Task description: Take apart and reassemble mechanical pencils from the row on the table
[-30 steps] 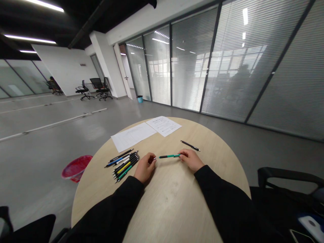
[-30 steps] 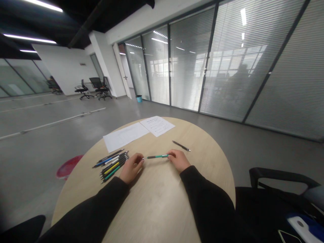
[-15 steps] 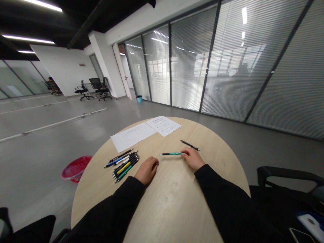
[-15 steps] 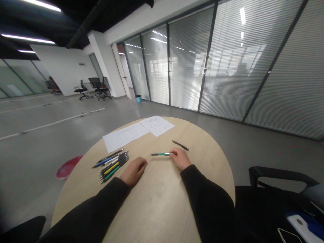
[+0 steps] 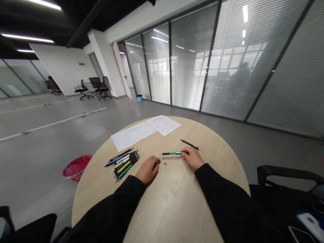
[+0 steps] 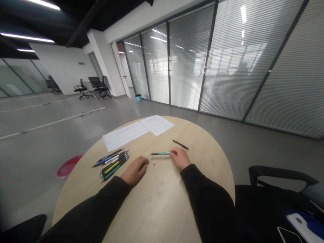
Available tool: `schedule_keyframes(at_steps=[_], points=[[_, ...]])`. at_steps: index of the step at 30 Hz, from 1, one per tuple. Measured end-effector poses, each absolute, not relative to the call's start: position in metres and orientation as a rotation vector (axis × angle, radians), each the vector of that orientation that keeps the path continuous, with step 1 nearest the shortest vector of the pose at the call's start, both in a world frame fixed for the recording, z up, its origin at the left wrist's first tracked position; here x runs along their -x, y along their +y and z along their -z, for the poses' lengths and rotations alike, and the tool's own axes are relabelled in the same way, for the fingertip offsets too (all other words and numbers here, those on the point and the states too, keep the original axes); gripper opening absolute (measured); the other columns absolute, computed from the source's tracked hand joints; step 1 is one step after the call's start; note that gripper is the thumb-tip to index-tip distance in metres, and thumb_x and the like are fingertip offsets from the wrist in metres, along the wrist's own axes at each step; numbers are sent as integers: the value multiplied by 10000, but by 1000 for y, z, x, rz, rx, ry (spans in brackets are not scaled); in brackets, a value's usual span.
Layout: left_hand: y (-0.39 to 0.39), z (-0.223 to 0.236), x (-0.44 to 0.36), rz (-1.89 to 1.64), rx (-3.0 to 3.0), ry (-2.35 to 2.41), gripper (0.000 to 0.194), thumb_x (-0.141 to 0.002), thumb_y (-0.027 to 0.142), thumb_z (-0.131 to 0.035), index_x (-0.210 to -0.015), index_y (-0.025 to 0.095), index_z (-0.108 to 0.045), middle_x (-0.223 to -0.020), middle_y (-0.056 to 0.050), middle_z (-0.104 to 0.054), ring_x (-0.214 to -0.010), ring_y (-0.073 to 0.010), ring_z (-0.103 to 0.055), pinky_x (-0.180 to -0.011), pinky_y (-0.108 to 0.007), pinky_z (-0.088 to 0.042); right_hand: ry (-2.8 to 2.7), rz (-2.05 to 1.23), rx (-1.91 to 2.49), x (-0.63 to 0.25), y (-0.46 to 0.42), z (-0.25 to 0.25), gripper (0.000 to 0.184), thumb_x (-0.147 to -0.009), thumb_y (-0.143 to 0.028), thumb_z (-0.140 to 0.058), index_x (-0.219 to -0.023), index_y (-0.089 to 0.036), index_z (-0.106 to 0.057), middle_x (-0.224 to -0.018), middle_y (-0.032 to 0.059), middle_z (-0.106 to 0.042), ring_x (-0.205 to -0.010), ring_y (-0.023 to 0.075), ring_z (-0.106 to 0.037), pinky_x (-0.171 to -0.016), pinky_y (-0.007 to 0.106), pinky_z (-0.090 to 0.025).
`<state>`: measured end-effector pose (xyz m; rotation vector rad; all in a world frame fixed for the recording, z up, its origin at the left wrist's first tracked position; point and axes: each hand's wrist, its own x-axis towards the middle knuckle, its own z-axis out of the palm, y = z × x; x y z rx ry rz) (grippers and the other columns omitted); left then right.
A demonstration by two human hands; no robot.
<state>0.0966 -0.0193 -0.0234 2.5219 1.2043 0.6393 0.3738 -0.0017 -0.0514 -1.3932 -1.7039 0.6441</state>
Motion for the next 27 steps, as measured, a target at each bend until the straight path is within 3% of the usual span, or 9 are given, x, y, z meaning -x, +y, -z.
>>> schedule_keyframes(at_steps=[10,18,27], points=[[-18,28,-95,-723,-2464,1306,78,-889,220,-478,-946,183,-517,-876,-49,-574,-782,-194,-548,-727,-326,-454,-1731,-652,1386,-372,-3,51,148,-795,-217,-558,-813,-181,-701,-722,18,-663,-691,165,-579,-655,266,-402],[-16,27,-95,-814,-2408,1299,167,-929,271,-472,-1052,184,-544,-899,-54,-605,-787,-191,-571,-736,-325,-464,-1739,-694,1354,-370,-4,54,156,-790,-201,-564,-837,-184,-712,-750,25,-675,-707,165,-586,-658,260,-409],[-16,21,-96,-832,-2411,1250,192,-955,306,-441,-951,186,-591,-888,-59,-610,-817,-195,-574,-767,-327,-459,-1761,-733,1328,-367,-6,50,157,-787,-193,-569,-838,-185,-717,-731,18,-671,-679,154,-572,-637,251,-400]])
